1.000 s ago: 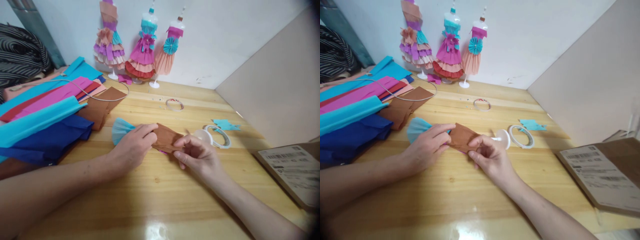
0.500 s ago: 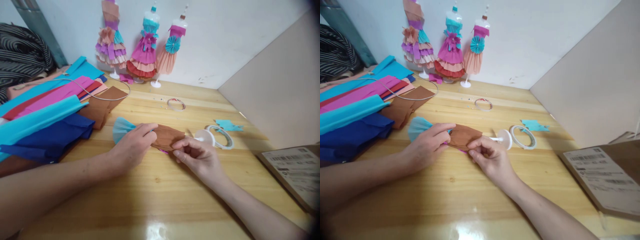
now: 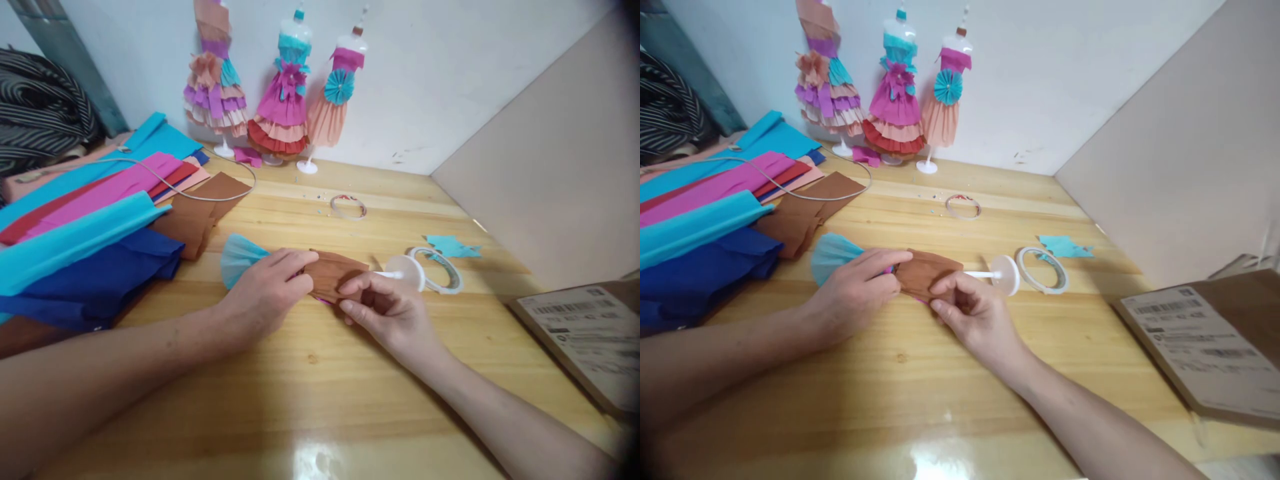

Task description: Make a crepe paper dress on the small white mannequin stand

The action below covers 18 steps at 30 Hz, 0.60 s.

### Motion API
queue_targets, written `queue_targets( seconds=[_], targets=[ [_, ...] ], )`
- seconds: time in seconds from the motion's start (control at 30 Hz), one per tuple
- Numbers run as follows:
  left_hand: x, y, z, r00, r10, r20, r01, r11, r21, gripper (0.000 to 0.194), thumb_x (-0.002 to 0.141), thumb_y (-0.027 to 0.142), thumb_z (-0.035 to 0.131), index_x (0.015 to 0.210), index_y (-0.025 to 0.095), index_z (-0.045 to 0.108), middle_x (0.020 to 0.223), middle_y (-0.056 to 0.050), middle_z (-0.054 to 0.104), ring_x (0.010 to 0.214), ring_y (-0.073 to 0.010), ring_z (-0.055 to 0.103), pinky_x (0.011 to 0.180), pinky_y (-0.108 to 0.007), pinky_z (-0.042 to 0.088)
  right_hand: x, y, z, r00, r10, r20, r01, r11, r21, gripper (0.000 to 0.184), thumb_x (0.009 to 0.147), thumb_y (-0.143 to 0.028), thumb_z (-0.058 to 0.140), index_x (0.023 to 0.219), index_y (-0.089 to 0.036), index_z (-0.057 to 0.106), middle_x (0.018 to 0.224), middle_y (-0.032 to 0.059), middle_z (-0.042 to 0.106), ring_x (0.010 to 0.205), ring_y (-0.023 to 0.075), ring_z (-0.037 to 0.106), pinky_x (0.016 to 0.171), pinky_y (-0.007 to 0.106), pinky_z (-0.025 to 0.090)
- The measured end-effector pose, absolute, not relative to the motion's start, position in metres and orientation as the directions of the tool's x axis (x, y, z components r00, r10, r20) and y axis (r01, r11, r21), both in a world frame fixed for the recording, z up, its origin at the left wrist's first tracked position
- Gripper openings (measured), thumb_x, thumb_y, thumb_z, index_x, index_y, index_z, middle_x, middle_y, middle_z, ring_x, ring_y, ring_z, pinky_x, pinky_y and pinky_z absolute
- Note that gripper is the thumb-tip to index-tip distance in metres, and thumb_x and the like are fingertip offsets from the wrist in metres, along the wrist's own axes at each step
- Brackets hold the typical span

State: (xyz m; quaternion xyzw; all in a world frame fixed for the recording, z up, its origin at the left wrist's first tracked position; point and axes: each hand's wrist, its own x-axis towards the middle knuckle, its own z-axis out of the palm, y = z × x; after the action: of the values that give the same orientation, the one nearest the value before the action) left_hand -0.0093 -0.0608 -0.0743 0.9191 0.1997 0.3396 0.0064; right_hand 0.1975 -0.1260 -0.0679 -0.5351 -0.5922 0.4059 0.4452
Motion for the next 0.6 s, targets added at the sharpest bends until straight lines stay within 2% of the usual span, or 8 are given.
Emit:
queue_targets(
  seconds=[0.17, 0.4, 0.5, 0.6],
  targets=[
    [-0.0083, -0.0595, -0.0775, 0.678, 0.376, 0.631, 0.356, -0.92, 0.165, 0.018, 0.086, 0.003, 0.047, 0.079, 0.015, 0.058, 0.118, -0.012, 0.062, 0.111, -0.0185, 0.056, 0.096, -0.033, 0.049, 0.1959, -0.125, -0.0652, 0.009, 0.992, 0.125, 0.358, 0.113, -0.927, 0.018, 0.073, -0.033, 0.071, 0.072, -0.018, 0.062, 0.059, -0.0001, 0.06, 0.05, 0.0111, 0.052, 0.045, 0.023, 0.043],
    [-0.0053, -0.0597, -0.0744, 0.672, 0.365, 0.645, 0.364, -0.921, 0.141, 0.016, 0.085, 0.006, 0.052, 0.098, 0.013, 0.06, 0.115, -0.013, 0.064, 0.107, -0.0204, 0.058, 0.093, -0.034, 0.051, 0.1957, -0.126, -0.0626, 0.068, 0.988, 0.138, 0.31, 0.11, -0.944, 0.019, 0.074, -0.035, 0.072, 0.073, -0.019, 0.062, 0.057, -0.0006, 0.059, 0.05, 0.0117, 0.054, 0.048, 0.024, 0.045],
    [-0.0053, -0.0591, -0.0743, 0.666, 0.359, 0.654, 0.365, -0.921, 0.133, 0.014, 0.084, 0.005, 0.052, 0.094, 0.012, 0.061, 0.114, -0.013, 0.064, 0.104, -0.0213, 0.059, 0.092, -0.034, 0.052, 0.1955, -0.1265, -0.0641, 0.087, 0.986, 0.143, 0.294, 0.111, -0.949, 0.019, 0.074, -0.035, 0.072, 0.081, -0.019, 0.064, 0.061, -0.0006, 0.06, 0.052, 0.0125, 0.055, 0.05, 0.026, 0.047],
    [-0.0057, -0.0589, -0.0746, 0.66, 0.358, 0.66, 0.361, -0.922, 0.139, 0.014, 0.085, 0.004, 0.05, 0.087, 0.013, 0.061, 0.114, -0.013, 0.064, 0.103, -0.021, 0.06, 0.091, -0.034, 0.053, 0.1946, -0.1262, -0.0652, 0.063, 0.981, 0.182, 0.321, 0.153, -0.935, 0.022, 0.072, -0.028, 0.073, 0.091, -0.02, 0.065, 0.073, 0.0018, 0.066, 0.06, 0.0144, 0.059, 0.054, 0.027, 0.05]
  ],
)
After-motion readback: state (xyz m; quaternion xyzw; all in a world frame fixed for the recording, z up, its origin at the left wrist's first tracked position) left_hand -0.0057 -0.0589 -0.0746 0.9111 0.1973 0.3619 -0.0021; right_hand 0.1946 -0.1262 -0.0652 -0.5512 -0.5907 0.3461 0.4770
